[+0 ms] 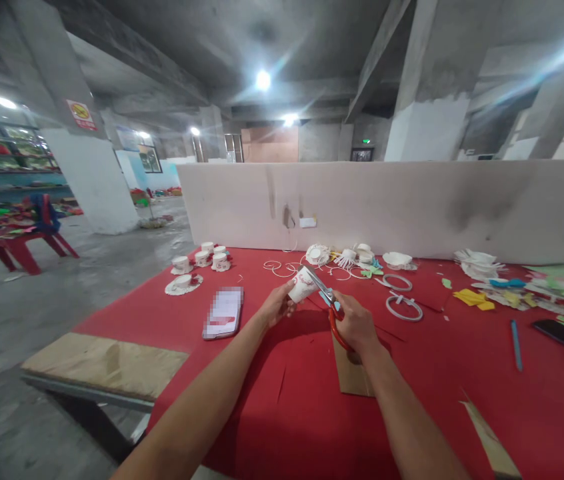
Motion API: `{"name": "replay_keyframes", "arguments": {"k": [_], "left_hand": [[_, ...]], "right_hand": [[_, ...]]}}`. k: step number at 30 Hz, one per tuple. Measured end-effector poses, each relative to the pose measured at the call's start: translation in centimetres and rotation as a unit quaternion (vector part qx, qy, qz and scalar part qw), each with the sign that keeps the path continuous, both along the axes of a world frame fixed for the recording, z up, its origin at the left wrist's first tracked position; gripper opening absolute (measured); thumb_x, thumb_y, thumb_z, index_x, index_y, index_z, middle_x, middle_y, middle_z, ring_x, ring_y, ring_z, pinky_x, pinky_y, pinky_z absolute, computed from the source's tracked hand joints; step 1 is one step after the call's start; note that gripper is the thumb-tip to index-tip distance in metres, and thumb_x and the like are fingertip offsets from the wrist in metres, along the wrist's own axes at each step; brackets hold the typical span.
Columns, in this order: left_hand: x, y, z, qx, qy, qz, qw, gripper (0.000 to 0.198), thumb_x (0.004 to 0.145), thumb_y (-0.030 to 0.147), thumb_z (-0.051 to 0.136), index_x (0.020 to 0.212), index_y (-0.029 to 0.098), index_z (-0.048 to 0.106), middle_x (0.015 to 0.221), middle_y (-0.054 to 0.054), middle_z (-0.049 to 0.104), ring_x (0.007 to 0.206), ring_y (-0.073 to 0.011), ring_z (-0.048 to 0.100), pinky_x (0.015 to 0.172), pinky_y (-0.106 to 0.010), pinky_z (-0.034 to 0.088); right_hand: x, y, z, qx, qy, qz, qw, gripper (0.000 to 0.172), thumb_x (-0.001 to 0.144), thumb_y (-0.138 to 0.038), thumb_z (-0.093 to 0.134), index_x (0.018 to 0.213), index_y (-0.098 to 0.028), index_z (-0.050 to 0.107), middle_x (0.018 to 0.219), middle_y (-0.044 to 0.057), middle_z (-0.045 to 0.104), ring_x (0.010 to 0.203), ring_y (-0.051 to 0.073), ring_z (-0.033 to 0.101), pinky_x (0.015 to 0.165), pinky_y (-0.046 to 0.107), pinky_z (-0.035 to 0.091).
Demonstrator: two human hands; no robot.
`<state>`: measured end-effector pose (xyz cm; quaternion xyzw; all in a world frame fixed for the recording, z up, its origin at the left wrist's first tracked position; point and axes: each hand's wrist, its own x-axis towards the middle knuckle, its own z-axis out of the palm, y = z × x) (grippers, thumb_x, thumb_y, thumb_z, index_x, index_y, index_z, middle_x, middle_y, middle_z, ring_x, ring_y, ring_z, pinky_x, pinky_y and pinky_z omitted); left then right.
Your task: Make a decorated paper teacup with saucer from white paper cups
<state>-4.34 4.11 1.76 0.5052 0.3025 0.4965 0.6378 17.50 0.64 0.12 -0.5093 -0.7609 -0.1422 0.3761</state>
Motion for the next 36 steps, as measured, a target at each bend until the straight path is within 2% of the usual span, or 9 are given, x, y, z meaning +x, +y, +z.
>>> {"name": "replay_keyframes", "arguments": {"k": [6, 9, 15, 20, 26, 33, 36], "left_hand": [[-0.21, 0.07, -0.02, 0.019, 0.013, 0.019, 1.0, 0.047, 0.071, 0.058, 0.057, 0.087, 0.014, 0.055, 0.06, -0.001, 0.059, 0.038, -0.0058, 0.044, 0.035, -0.018, 0.033], [-0.2, 0.14, -0.16, 0.045, 0.032, 0.037, 0.998, 0.047, 0.069, 0.058, 0.059, 0.084, 0.014, 0.056, 0.053, 0.002, 0.054, 0.037, -0.0065, 0.045, 0.036, -0.019, 0.034], [-0.29, 0.23, -0.04, 0.074, 0.055, 0.064, 0.994, 0.046, 0.07, 0.058, 0.059, 0.083, 0.014, 0.056, 0.047, 0.004, 0.05, 0.037, -0.0072, 0.044, 0.038, -0.019, 0.034], [-0.33, 0.11, -0.04, 0.101, 0.077, 0.069, 0.989, 0.046, 0.071, 0.057, 0.06, 0.088, 0.014, 0.056, 0.045, 0.005, 0.05, 0.035, -0.0075, 0.044, 0.039, -0.019, 0.034], [-0.22, 0.2, -0.03, 0.109, 0.08, 0.079, 0.988, 0.051, 0.07, 0.057, 0.061, 0.095, 0.013, 0.057, 0.046, 0.005, 0.051, 0.036, -0.0079, 0.046, 0.039, -0.02, 0.037], [-0.35, 0.23, -0.31, 0.138, 0.104, 0.08, 0.982, 0.048, 0.07, 0.056, 0.061, 0.092, 0.013, 0.057, 0.047, 0.004, 0.052, 0.036, -0.0079, 0.046, 0.04, -0.019, 0.037], [-0.37, 0.34, -0.36, 0.151, 0.107, 0.095, 0.978, 0.05, 0.071, 0.055, 0.061, 0.098, 0.013, 0.057, 0.049, 0.003, 0.053, 0.037, -0.0079, 0.047, 0.04, -0.019, 0.037]], "right_hand": [[-0.13, -0.06, -0.13, -0.008, -0.002, 0.003, 1.0, 0.042, 0.08, -0.026, 0.049, 0.122, -0.02, 0.052, 0.105, 0.008, 0.065, 0.091, 0.022, 0.063, 0.075, 0.032, 0.051], [-0.05, 0.04, -0.23, -0.019, -0.001, -0.005, 1.0, 0.044, 0.08, -0.025, 0.049, 0.124, -0.02, 0.05, 0.106, 0.008, 0.065, 0.09, 0.022, 0.063, 0.073, 0.032, 0.051], [-0.05, 0.12, -0.44, 0.005, -0.01, -0.004, 1.0, 0.042, 0.082, -0.026, 0.046, 0.123, -0.018, 0.051, 0.106, 0.01, 0.065, 0.092, 0.022, 0.063, 0.075, 0.032, 0.051], [-0.02, 0.15, -0.48, -0.006, -0.011, -0.006, 1.0, 0.045, 0.081, -0.026, 0.049, 0.126, -0.022, 0.049, 0.108, 0.009, 0.065, 0.093, 0.022, 0.063, 0.077, 0.033, 0.051], [-0.03, 0.22, -0.49, 0.014, -0.006, 0.0, 1.0, 0.044, 0.081, -0.025, 0.047, 0.125, -0.02, 0.05, 0.108, 0.009, 0.065, 0.093, 0.023, 0.063, 0.076, 0.034, 0.051], [-0.12, 0.08, -0.4, -0.01, 0.001, 0.004, 1.0, 0.045, 0.081, -0.025, 0.048, 0.126, -0.02, 0.048, 0.111, 0.009, 0.064, 0.096, 0.023, 0.062, 0.078, 0.034, 0.051], [-0.08, 0.12, -0.4, 0.0, -0.001, 0.009, 1.0, 0.043, 0.081, -0.024, 0.048, 0.124, -0.019, 0.05, 0.11, 0.009, 0.064, 0.097, 0.023, 0.062, 0.078, 0.034, 0.051]]}}
